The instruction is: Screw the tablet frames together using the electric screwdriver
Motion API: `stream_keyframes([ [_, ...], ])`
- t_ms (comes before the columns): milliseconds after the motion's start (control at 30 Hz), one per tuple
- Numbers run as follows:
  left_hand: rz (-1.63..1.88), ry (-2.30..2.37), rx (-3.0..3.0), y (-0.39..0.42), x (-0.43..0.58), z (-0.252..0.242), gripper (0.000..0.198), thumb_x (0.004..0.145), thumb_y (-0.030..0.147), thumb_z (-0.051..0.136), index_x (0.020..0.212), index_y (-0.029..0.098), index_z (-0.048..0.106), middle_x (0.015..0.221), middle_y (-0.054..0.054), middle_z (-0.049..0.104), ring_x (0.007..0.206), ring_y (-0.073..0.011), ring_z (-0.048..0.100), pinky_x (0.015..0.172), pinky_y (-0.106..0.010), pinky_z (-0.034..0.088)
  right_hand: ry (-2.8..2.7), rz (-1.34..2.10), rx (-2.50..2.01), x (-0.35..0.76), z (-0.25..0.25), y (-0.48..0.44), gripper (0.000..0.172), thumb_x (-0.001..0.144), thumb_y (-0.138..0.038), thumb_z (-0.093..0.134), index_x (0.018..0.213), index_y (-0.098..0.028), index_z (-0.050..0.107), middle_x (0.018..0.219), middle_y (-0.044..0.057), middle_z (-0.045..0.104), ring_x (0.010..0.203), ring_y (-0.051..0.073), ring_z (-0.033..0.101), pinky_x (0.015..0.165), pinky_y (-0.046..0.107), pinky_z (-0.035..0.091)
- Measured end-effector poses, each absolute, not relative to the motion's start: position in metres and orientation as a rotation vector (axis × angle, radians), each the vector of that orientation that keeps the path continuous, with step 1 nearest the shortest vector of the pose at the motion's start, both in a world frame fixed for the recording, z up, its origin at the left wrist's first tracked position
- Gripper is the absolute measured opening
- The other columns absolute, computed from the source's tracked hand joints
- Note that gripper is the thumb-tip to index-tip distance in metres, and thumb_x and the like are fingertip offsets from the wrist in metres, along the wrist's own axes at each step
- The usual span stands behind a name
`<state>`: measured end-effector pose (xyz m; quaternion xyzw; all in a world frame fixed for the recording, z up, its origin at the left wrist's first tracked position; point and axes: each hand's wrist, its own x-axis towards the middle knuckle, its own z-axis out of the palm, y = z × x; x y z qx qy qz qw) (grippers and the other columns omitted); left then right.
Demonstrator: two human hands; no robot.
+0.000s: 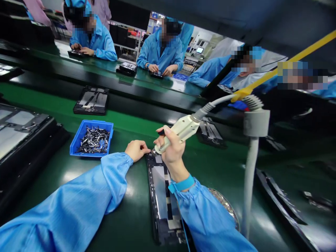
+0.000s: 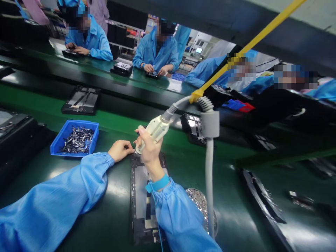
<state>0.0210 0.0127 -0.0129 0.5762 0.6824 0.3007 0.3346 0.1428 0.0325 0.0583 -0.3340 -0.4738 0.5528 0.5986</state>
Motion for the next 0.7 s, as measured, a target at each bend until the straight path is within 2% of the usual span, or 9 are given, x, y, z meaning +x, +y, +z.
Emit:
stream_keyframes([
  [133, 0.753, 1.756, 1.491, 0.011, 0.019, -0.010, 0.016, 0.084, 0.017, 0.074, 0.068, 0.019, 0.071, 0.062, 0.003, 0.064, 0.063, -0.0161, 0.059, 0.070, -0.026, 0.044, -1.075, 1.297, -0.796, 0.137, 0.047, 0.037, 0.032, 0.067, -0.048, 0.080, 0.065, -0.018, 0.071, 0.038, -0.006, 0.047, 0.035, 0.010, 0.042, 0.043, 0.026, 0.046],
  [233, 0.731, 1.769, 1.492, 0.009, 0.022, -0.008, 0.013, 0.082, 0.014, 0.074, 0.071, 0.019, 0.071, 0.067, 0.001, 0.067, 0.067, -0.0176, 0.061, 0.074, -0.027, 0.046, -1.064, 1.312, -0.801, 0.135, 0.043, 0.038, 0.032, 0.067, -0.048, 0.080, 0.067, -0.018, 0.071, 0.038, -0.007, 0.046, 0.034, 0.010, 0.042, 0.043, 0.026, 0.045],
  [367, 0.706, 1.777, 1.507, 0.009, 0.023, -0.006, 0.012, 0.082, 0.013, 0.073, 0.072, 0.019, 0.070, 0.075, -0.001, 0.070, 0.073, -0.0197, 0.064, 0.076, -0.028, 0.045, -1.078, 1.302, -0.796, 0.131, 0.040, 0.038, 0.032, 0.069, -0.048, 0.078, 0.068, -0.018, 0.070, 0.039, -0.007, 0.044, 0.035, 0.010, 0.042, 0.043, 0.026, 0.046],
  [700, 0.717, 1.776, 1.499, 0.010, 0.021, -0.011, 0.014, 0.081, 0.012, 0.068, 0.069, 0.020, 0.065, 0.075, -0.002, 0.069, 0.075, -0.0190, 0.063, 0.072, -0.027, 0.041, -1.141, 1.279, -0.801, 0.128, 0.032, 0.039, 0.037, 0.069, -0.051, 0.081, 0.060, -0.021, 0.062, 0.039, -0.006, 0.046, 0.037, 0.011, 0.046, 0.043, 0.026, 0.046],
])
